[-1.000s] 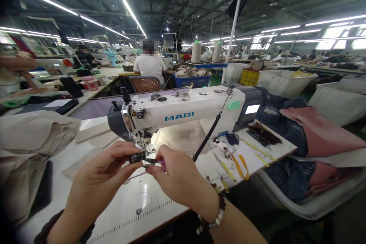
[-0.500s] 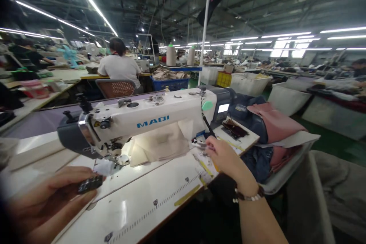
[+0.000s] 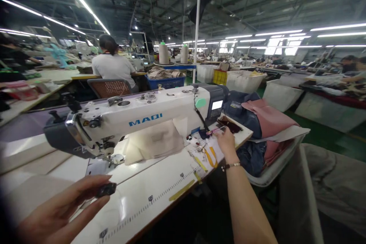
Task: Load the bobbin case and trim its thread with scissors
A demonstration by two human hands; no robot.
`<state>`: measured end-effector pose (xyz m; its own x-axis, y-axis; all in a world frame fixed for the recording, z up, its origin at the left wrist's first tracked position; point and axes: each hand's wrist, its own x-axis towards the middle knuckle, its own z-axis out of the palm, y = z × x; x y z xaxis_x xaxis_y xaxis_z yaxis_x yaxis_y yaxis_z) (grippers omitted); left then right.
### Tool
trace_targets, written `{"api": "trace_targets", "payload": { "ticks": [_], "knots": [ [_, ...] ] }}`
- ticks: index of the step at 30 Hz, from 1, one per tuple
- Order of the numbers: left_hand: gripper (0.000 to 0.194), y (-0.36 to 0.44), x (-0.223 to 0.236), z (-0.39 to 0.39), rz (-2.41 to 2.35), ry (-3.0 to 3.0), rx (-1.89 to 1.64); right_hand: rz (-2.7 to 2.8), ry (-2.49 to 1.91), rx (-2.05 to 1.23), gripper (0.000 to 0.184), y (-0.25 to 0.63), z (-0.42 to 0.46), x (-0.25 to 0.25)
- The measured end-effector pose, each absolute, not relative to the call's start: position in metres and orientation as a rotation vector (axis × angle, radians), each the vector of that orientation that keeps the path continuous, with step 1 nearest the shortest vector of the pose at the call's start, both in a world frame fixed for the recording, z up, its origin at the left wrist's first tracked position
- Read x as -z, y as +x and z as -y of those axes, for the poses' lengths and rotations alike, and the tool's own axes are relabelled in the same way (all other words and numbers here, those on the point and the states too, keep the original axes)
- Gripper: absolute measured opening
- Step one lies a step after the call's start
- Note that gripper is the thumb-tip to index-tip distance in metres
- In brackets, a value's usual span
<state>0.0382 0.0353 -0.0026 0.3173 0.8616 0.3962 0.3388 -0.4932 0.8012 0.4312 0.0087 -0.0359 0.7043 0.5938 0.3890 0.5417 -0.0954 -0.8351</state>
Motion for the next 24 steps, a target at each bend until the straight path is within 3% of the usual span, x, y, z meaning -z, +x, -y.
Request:
{"api": "trace_targets", "payload": {
  "ticks": [2,4,7,9,11,15,24],
  "knots": [
    [0.020,0.042,-0.004,-0.032,-1.040,2.065,-1.043,0.955,-1.739,-0.006,0.027,0.409,0.001,0.024],
    [0.017,0.046,-0.009,-0.030,-1.054,2.016,-1.036,1.129,-1.672,-0.087,0.025,0.372,0.008,0.014],
    [0.015,0.051,-0.013,-0.028,-1.059,1.871,-1.048,1.513,-1.440,-0.395,0.016,0.298,0.014,0.006],
    [0.014,0.051,-0.013,-0.026,-1.059,1.806,-1.060,1.644,-1.239,-0.674,0.030,0.253,0.013,0.004],
    [0.015,0.048,-0.012,-0.024,-1.063,1.759,-1.075,1.619,-1.161,-0.780,0.031,0.224,0.008,0.004],
    [0.018,0.037,-0.008,-0.021,-1.071,1.632,-1.067,1.598,-1.121,-0.775,0.007,0.206,-0.004,0.002],
    [0.025,0.030,0.000,-0.023,-1.029,1.425,-1.098,1.683,-1.114,-0.700,0.011,0.199,-0.005,-0.006]
  ]
}}
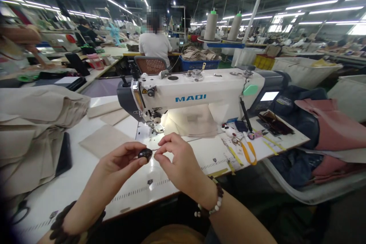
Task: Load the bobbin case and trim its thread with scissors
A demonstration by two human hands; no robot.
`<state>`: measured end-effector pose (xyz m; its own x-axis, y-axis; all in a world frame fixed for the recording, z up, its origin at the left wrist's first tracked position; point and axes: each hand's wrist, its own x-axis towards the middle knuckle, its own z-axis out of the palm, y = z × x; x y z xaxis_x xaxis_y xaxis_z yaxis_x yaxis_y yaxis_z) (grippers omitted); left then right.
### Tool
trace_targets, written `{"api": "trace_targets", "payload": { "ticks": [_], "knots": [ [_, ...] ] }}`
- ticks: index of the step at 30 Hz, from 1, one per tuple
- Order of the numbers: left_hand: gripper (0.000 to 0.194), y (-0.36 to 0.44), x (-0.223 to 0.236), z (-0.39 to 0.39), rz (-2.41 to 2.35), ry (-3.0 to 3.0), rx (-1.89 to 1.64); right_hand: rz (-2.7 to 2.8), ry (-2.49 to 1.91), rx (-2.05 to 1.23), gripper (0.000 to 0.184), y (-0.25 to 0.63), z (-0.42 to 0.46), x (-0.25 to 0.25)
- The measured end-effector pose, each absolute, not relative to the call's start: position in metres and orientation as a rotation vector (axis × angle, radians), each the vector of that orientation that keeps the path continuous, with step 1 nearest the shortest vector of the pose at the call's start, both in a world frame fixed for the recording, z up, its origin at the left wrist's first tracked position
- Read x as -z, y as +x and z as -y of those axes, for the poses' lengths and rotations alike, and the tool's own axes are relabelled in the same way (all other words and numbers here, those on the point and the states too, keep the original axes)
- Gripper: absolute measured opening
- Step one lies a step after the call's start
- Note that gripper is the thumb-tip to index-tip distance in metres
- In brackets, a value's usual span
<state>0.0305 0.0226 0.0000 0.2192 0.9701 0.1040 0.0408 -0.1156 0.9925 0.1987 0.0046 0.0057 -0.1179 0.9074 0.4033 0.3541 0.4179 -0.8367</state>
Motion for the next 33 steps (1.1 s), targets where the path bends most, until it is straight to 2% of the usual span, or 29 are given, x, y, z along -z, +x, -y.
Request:
{"api": "trace_targets", "payload": {
  "ticks": [10,14,18,22,28,30,33],
  "knots": [
    [0.038,0.026,0.016,-0.019,-0.673,0.846,-0.892,1.854,-1.095,-0.365,0.010,0.191,-0.003,-0.006],
    [0.025,0.026,0.013,-0.010,-0.521,0.729,-0.778,1.983,-1.101,-0.202,0.012,0.192,0.004,-0.007],
    [0.028,0.016,0.015,0.000,-0.440,0.734,-0.730,1.979,-1.112,-0.086,0.016,0.199,0.008,-0.010],
    [0.024,0.002,0.024,0.008,-0.511,0.757,-0.790,1.947,-1.147,-0.237,0.014,0.199,0.011,-0.003],
    [0.030,-0.004,0.031,0.021,-0.593,0.731,-0.923,1.931,-0.972,-0.942,0.013,0.179,0.028,0.017],
    [0.034,-0.009,0.037,0.033,-0.654,0.730,-0.891,1.988,-0.949,-0.948,0.012,0.178,0.028,0.025],
    [0.037,-0.028,0.062,0.060,-0.847,0.630,-0.848,2.143,-1.112,-0.649,0.018,0.179,0.018,0.040]
  ]
}}
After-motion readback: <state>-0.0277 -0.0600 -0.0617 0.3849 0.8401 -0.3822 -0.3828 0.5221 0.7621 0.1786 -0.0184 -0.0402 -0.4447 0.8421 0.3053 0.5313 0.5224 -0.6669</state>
